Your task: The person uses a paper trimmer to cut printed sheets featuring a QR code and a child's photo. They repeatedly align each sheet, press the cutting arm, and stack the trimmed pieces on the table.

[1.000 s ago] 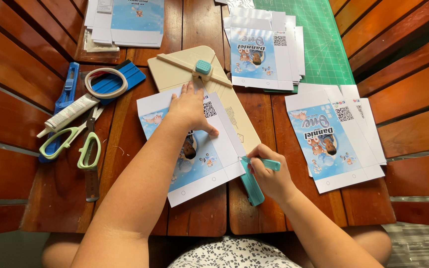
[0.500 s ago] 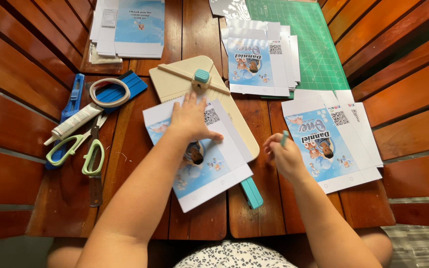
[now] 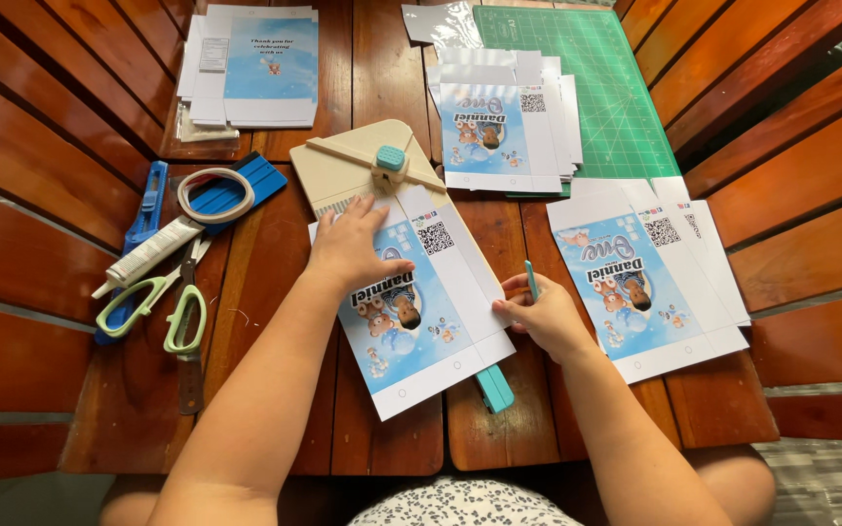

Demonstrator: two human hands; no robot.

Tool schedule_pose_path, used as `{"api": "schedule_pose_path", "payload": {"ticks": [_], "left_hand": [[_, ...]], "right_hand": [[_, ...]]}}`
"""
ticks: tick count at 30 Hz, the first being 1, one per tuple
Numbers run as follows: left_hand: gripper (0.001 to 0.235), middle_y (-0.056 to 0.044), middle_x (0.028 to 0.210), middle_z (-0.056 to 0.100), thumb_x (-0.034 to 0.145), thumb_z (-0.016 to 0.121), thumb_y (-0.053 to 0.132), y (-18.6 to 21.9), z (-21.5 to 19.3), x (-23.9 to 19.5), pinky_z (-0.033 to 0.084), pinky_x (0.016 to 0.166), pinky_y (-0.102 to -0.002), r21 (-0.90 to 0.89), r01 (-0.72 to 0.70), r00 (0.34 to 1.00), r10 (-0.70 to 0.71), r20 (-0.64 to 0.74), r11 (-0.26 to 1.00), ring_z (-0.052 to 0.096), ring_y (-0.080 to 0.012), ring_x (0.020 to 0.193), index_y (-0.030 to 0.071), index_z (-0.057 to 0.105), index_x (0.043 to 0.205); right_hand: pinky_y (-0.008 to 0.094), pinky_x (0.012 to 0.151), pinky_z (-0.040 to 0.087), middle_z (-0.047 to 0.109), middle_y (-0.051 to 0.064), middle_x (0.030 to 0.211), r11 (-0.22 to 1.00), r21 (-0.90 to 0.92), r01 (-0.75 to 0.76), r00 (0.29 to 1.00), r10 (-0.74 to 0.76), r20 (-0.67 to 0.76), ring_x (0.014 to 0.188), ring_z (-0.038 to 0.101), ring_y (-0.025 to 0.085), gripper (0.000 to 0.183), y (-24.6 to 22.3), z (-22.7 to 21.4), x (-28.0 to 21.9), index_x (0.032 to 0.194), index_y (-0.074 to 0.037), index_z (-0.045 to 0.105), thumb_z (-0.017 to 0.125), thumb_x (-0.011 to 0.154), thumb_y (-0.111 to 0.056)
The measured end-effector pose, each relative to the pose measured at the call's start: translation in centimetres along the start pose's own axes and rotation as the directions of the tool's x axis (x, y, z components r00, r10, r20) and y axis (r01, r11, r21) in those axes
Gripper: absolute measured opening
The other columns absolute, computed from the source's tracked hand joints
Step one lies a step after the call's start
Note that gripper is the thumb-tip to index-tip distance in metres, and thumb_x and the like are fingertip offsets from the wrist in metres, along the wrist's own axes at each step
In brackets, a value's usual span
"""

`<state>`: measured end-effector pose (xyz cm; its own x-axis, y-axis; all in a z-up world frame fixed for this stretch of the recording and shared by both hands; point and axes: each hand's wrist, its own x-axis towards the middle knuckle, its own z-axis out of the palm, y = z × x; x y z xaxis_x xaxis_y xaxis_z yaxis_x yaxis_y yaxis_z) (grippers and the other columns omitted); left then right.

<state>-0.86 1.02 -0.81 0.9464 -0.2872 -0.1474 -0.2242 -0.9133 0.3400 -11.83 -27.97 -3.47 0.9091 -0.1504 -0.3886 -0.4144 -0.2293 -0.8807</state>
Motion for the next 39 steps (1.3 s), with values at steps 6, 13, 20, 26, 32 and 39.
{"api": "schedule_pose_path", "payload": {"ticks": [6, 13, 20, 26, 32, 39], "left_hand": [[0.103, -0.004, 0.167, 0.037, 0.072, 0.073, 0.079, -0.1, 0.5, 0.3, 0.020, 0.126, -0.053, 0.004, -0.013, 1.000, 0.013, -0.021, 1.000, 0.028, -0.0206, 0.157, 0.023, 0.047, 0.155], [0.103, -0.003, 0.168, 0.036, 0.074, 0.073, 0.078, 0.0, 0.8, 0.4, 0.017, 0.127, -0.052, -0.013, -0.032, 0.999, 0.032, -0.013, 0.999, 0.027, -0.0205, 0.157, 0.023, 0.045, 0.156], [0.105, -0.001, 0.168, 0.036, 0.073, 0.072, 0.080, -0.2, 1.0, 0.4, 0.016, 0.128, -0.051, -0.015, -0.034, 0.999, 0.034, -0.017, 0.999, 0.026, -0.0193, 0.158, 0.024, 0.044, 0.157], [0.106, 0.000, 0.169, 0.034, 0.071, 0.072, 0.081, -0.4, 1.3, 0.5, 0.016, 0.128, -0.051, -0.013, -0.023, 1.000, 0.023, -0.013, 1.000, 0.025, -0.0189, 0.158, 0.025, 0.044, 0.157], [0.105, -0.001, 0.169, 0.035, 0.072, 0.073, 0.079, -0.6, 1.4, 0.5, 0.016, 0.128, -0.052, -0.020, -0.032, 0.999, 0.031, -0.024, 0.999, 0.026, -0.0196, 0.158, 0.025, 0.044, 0.157], [0.104, -0.002, 0.168, 0.036, 0.072, 0.075, 0.077, -0.5, 1.4, 0.5, 0.018, 0.128, -0.054, -0.032, -0.038, 0.999, 0.037, -0.038, 0.999, 0.027, -0.0205, 0.157, 0.024, 0.046, 0.156]], "right_hand": [[0.031, 0.070, 0.063, 0.073, 0.010, 0.080, 0.999, 0.053, 0.012, 1.000, -0.012, 0.012, 0.077, 0.064, 0.014, 0.038, 0.8, -0.2, 0.8, 0.117, -0.003, 0.068, 0.084, 0.084, -0.012], [0.030, 0.066, 0.064, 0.070, 0.011, 0.076, 0.995, 0.099, 0.024, 0.999, -0.027, 0.027, 0.071, 0.064, 0.014, 0.038, 2.8, -0.7, 2.3, 0.116, -0.004, 0.070, 0.085, 0.082, -0.007], [0.029, 0.066, 0.064, 0.071, 0.011, 0.075, 0.996, 0.081, 0.024, 0.999, -0.026, 0.027, 0.070, 0.064, 0.014, 0.039, 2.0, -0.6, 1.6, 0.117, -0.003, 0.070, 0.086, 0.081, -0.006], [0.028, 0.065, 0.063, 0.071, 0.012, 0.074, 0.996, 0.082, 0.028, 0.999, -0.030, 0.018, 0.070, 0.064, 0.013, 0.039, 2.1, -0.5, 1.7, 0.116, -0.003, 0.070, 0.086, 0.081, -0.006], [0.028, 0.065, 0.064, 0.071, 0.011, 0.074, 0.995, 0.091, 0.033, 0.999, -0.034, 0.016, 0.069, 0.064, 0.013, 0.039, 2.5, -0.5, 1.9, 0.115, -0.004, 0.070, 0.087, 0.081, -0.007], [0.028, 0.065, 0.064, 0.071, 0.012, 0.074, 0.996, 0.084, 0.037, 0.999, -0.038, 0.010, 0.069, 0.064, 0.013, 0.038, 1.7, -0.4, 1.3, 0.115, -0.003, 0.070, 0.086, 0.081, -0.006]]}}
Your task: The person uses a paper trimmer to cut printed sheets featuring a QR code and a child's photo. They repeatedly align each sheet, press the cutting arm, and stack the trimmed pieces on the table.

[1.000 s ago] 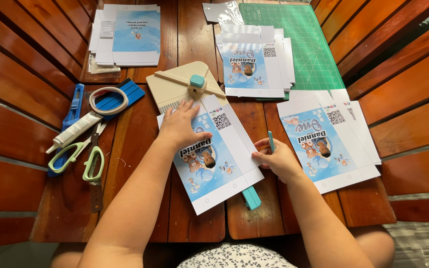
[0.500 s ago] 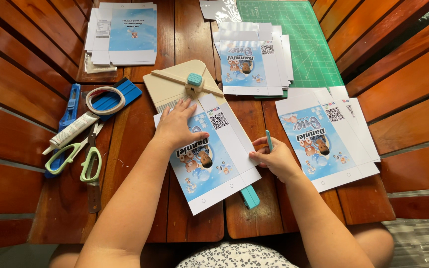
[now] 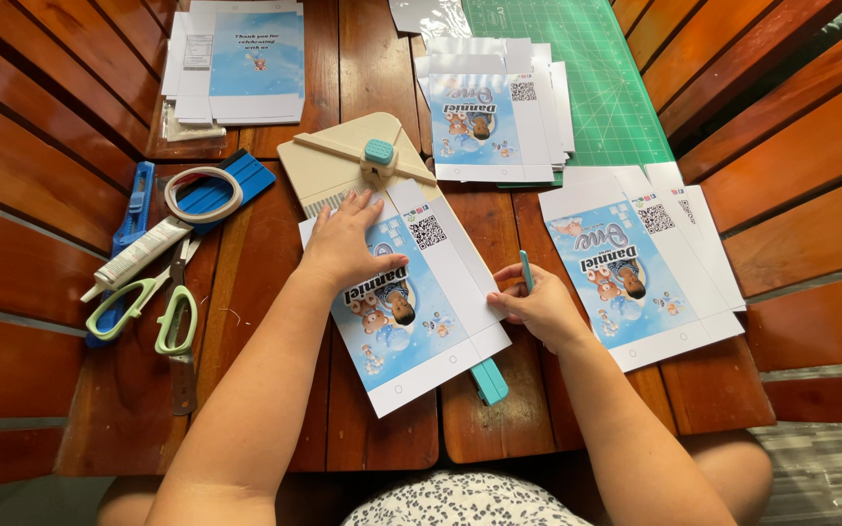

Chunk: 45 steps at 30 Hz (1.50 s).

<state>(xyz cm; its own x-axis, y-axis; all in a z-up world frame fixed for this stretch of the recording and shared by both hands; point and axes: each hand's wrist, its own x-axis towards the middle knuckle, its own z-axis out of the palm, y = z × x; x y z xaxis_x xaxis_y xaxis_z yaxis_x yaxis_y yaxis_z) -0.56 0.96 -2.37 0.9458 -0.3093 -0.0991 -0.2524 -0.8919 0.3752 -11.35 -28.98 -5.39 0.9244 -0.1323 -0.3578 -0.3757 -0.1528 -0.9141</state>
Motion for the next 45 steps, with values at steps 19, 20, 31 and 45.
{"api": "schedule_pose_path", "payload": {"ticks": [19, 20, 31, 45], "left_hand": [[0.129, -0.023, 0.165, 0.034, 0.064, 0.078, 0.083, 4.0, 0.1, -1.3, 0.025, 0.123, -0.060, 0.095, -0.052, 0.995, 0.043, 0.086, 0.994, 0.029, -0.0355, 0.155, -0.002, 0.043, 0.153], [0.129, -0.023, 0.166, 0.034, 0.063, 0.079, 0.082, 4.0, 0.0, -1.2, 0.025, 0.123, -0.060, 0.093, -0.050, 0.995, 0.041, 0.091, 0.994, 0.029, -0.0357, 0.155, -0.003, 0.043, 0.153], [0.131, -0.023, 0.165, 0.035, 0.062, 0.081, 0.083, 3.7, 0.2, -1.2, 0.024, 0.123, -0.059, 0.066, -0.041, 0.997, 0.036, 0.070, 0.997, 0.028, -0.0356, 0.155, -0.004, 0.044, 0.152], [0.133, -0.023, 0.166, 0.033, 0.062, 0.079, 0.084, 3.7, 0.6, -0.9, 0.025, 0.123, -0.060, 0.124, -0.038, 0.996, 0.027, 0.089, 0.991, 0.028, -0.0350, 0.156, -0.004, 0.041, 0.153]], "right_hand": [[0.026, 0.063, 0.065, 0.070, 0.010, 0.073, 1.000, -0.021, 0.020, 0.999, -0.021, -0.043, 0.065, 0.064, 0.012, 0.037, -0.5, 0.3, -0.7, 0.112, -0.007, 0.072, 0.087, 0.078, -0.008], [0.026, 0.063, 0.065, 0.070, 0.010, 0.073, 1.000, -0.013, 0.023, 0.999, -0.023, -0.036, 0.066, 0.064, 0.012, 0.037, -0.2, 0.3, -0.4, 0.112, -0.006, 0.072, 0.087, 0.079, -0.008], [0.024, 0.062, 0.064, 0.071, 0.009, 0.073, 0.999, -0.016, 0.030, 0.999, -0.030, -0.012, 0.067, 0.065, 0.011, 0.039, 0.2, 0.2, -0.2, 0.113, -0.006, 0.071, 0.089, 0.078, -0.010], [0.021, 0.057, 0.058, 0.064, 0.008, 0.068, 0.939, 0.075, 0.335, 0.926, -0.313, -0.213, 0.060, 0.063, 0.015, 0.046, 0.0, -1.3, 2.0, 0.096, -0.014, 0.071, 0.046, 0.114, -0.048]]}}
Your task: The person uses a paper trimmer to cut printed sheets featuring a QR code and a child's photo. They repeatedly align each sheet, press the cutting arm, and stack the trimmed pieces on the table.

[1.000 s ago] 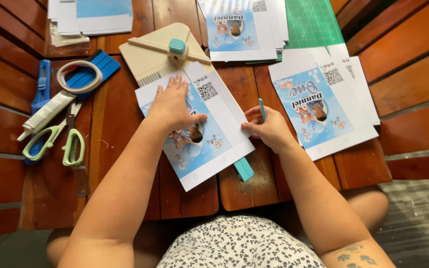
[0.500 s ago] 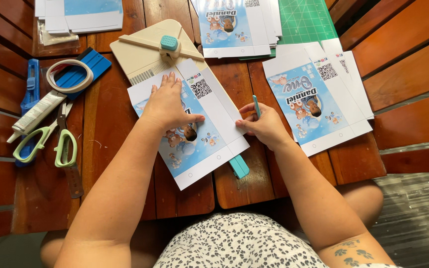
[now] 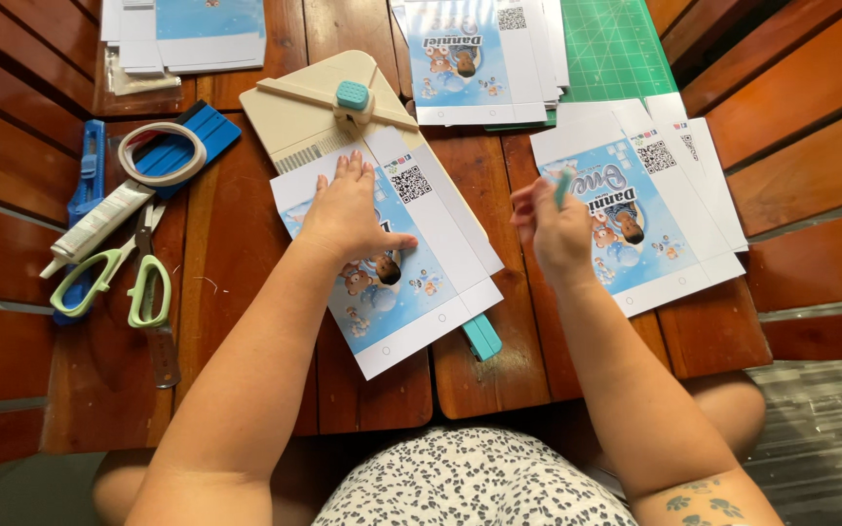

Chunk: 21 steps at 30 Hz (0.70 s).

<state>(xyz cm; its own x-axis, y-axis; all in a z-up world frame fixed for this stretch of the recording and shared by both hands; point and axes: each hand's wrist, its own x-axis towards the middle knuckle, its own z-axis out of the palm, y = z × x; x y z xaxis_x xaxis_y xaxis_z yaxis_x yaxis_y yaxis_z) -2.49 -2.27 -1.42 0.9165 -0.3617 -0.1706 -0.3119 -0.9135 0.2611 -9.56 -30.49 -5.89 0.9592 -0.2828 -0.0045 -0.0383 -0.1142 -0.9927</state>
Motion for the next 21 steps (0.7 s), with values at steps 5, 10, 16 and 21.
{"api": "schedule_pose_path", "payload": {"ticks": [5, 10, 16, 21], "left_hand": [[0.135, -0.024, 0.166, 0.032, 0.062, 0.078, 0.085, -0.1, 0.0, 0.4, 0.026, 0.122, -0.060, 0.017, 0.001, 1.000, -0.001, 0.027, 1.000, 0.027, -0.0356, 0.156, -0.005, 0.039, 0.154], [0.137, -0.025, 0.166, 0.031, 0.061, 0.078, 0.086, 0.2, -0.6, 0.3, 0.026, 0.122, -0.060, 0.009, 0.007, 0.999, -0.008, 0.034, 1.000, 0.027, -0.0362, 0.156, -0.006, 0.038, 0.154], [0.132, -0.026, 0.166, 0.029, 0.064, 0.082, 0.078, 0.7, -1.8, -0.5, 0.024, 0.123, -0.059, -0.014, 0.015, 0.998, -0.014, 0.067, 1.000, 0.025, -0.0372, 0.156, -0.007, 0.036, 0.155], [0.127, -0.024, 0.166, 0.030, 0.067, 0.079, 0.079, 0.8, -2.0, -0.7, 0.023, 0.123, -0.056, -0.043, 0.033, 0.998, -0.030, 0.061, 0.999, 0.025, -0.0334, 0.155, -0.003, 0.037, 0.155]], "right_hand": [[0.022, 0.056, 0.053, 0.062, 0.008, 0.063, 0.994, 0.064, 0.087, 0.996, -0.087, 0.004, 0.058, 0.062, 0.014, 0.068, -3.9, 4.4, 2.8, 0.090, -0.013, 0.072, 0.027, 0.109, -0.060], [0.029, 0.049, 0.060, 0.065, 0.017, 0.057, 0.974, 0.204, 0.094, 0.984, -0.122, 0.127, 0.054, 0.068, 0.019, 0.064, -2.0, 11.2, 5.4, 0.087, -0.003, 0.074, 0.049, 0.103, -0.060], [0.028, 0.077, 0.058, 0.078, 0.003, 0.075, 0.968, -0.155, 0.197, 0.963, -0.161, 0.216, 0.076, 0.078, 0.014, 0.018, -2.0, 14.5, 5.3, 0.108, -0.023, 0.072, 0.056, 0.101, -0.029], [0.032, 0.078, 0.056, 0.070, -0.003, 0.061, 0.940, -0.311, 0.143, 0.984, -0.102, 0.144, 0.073, 0.071, 0.015, 0.016, -1.3, 14.7, 6.0, 0.098, -0.030, 0.072, 0.058, 0.092, -0.034]]}}
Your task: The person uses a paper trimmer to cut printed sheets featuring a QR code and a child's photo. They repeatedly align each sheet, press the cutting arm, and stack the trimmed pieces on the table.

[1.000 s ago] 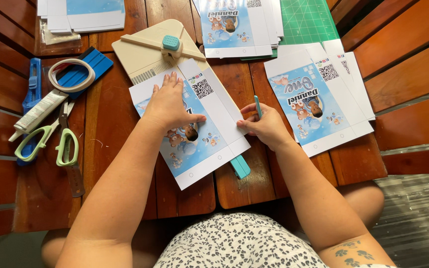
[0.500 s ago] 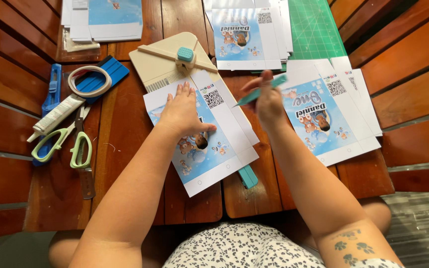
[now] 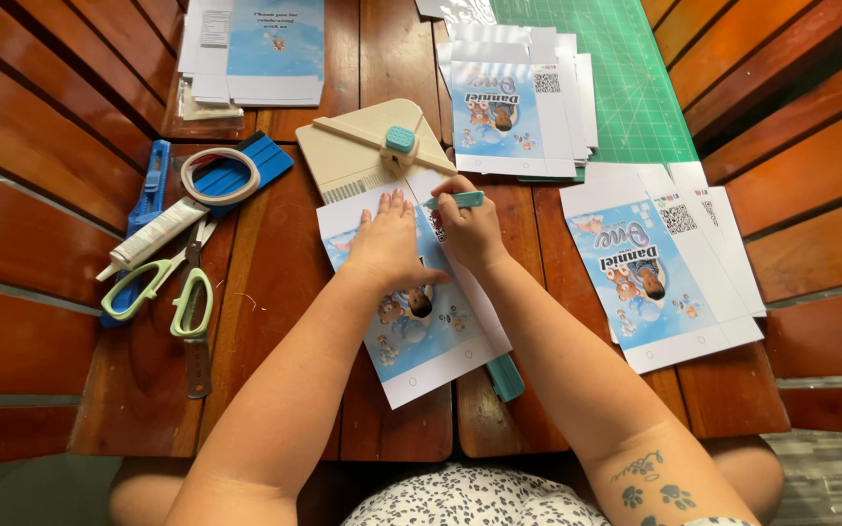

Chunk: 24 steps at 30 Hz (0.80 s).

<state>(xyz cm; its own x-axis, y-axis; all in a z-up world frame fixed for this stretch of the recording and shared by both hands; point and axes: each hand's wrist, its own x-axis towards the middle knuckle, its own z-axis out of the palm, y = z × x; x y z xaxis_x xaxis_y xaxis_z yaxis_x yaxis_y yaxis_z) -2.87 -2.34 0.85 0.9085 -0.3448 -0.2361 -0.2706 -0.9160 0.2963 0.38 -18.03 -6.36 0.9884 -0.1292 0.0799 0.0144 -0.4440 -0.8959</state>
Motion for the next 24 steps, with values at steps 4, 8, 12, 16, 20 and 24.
{"api": "schedule_pose_path", "payload": {"ticks": [4, 8, 12, 16, 20, 24], "left_hand": [[0.122, -0.025, 0.165, 0.031, 0.070, 0.080, 0.072, 0.4, -0.9, -0.7, 0.022, 0.124, -0.056, -0.014, 0.005, 1.000, -0.005, 0.008, 1.000, 0.025, -0.0345, 0.156, -0.005, 0.037, 0.155], [0.127, -0.024, 0.166, 0.030, 0.067, 0.081, 0.073, 0.3, -0.6, -0.5, 0.021, 0.124, -0.057, -0.014, 0.004, 1.000, -0.004, 0.016, 1.000, 0.025, -0.0357, 0.156, -0.006, 0.036, 0.155], [0.127, -0.024, 0.166, 0.030, 0.066, 0.083, 0.071, 0.3, -0.6, -0.4, 0.021, 0.124, -0.058, -0.002, -0.002, 1.000, 0.002, 0.023, 1.000, 0.025, -0.0363, 0.156, -0.006, 0.035, 0.156], [0.126, -0.024, 0.166, 0.031, 0.066, 0.085, 0.069, 0.4, -0.6, -0.5, 0.020, 0.124, -0.057, -0.034, 0.008, 1.000, -0.008, 0.007, 0.999, 0.024, -0.0359, 0.157, -0.005, 0.037, 0.155], [0.127, -0.024, 0.166, 0.032, 0.064, 0.086, 0.068, 0.3, -0.4, -0.2, 0.020, 0.124, -0.058, -0.039, 0.012, 1.000, -0.012, 0.000, 0.999, 0.025, -0.0362, 0.156, -0.006, 0.038, 0.155], [0.127, -0.024, 0.166, 0.032, 0.063, 0.086, 0.069, 0.4, -0.1, 0.1, 0.018, 0.123, -0.059, -0.026, 0.022, 1.000, -0.022, -0.004, 0.999, 0.025, -0.0354, 0.156, -0.004, 0.038, 0.155]], "right_hand": [[0.035, 0.075, 0.054, 0.069, -0.002, 0.059, 1.000, 0.001, 0.015, 1.000, -0.015, -0.006, 0.069, 0.068, 0.018, 0.019, 0.5, 0.1, 0.1, 0.096, -0.028, 0.073, 0.055, 0.091, -0.033], [0.037, 0.076, 0.055, 0.071, 0.001, 0.061, 0.999, -0.034, 0.042, 0.999, -0.042, 0.000, 0.072, 0.070, 0.021, 0.019, -0.2, 0.0, -0.3, 0.098, -0.027, 0.073, 0.055, 0.092, -0.031], [0.036, 0.075, 0.056, 0.071, 0.001, 0.063, 0.998, -0.019, 0.063, 0.998, -0.063, -0.004, 0.072, 0.071, 0.018, 0.019, -0.1, 0.2, -0.4, 0.099, -0.025, 0.073, 0.056, 0.093, -0.028], [0.036, 0.075, 0.056, 0.071, 0.003, 0.064, 0.997, -0.003, 0.077, 0.997, -0.077, -0.010, 0.070, 0.071, 0.021, 0.019, -0.3, 0.2, -0.4, 0.097, -0.024, 0.073, 0.055, 0.093, -0.026], [0.035, 0.073, 0.057, 0.071, 0.003, 0.064, 0.995, -0.009, 0.095, 0.995, -0.095, -0.008, 0.068, 0.072, 0.018, 0.018, -0.4, 0.3, -0.2, 0.094, -0.023, 0.073, 0.056, 0.092, -0.026], [0.036, 0.072, 0.057, 0.070, 0.002, 0.062, 0.994, -0.027, 0.105, 0.994, -0.105, 0.001, 0.066, 0.073, 0.018, 0.017, -0.3, 0.2, 0.0, 0.091, -0.023, 0.073, 0.056, 0.090, -0.025]]}}
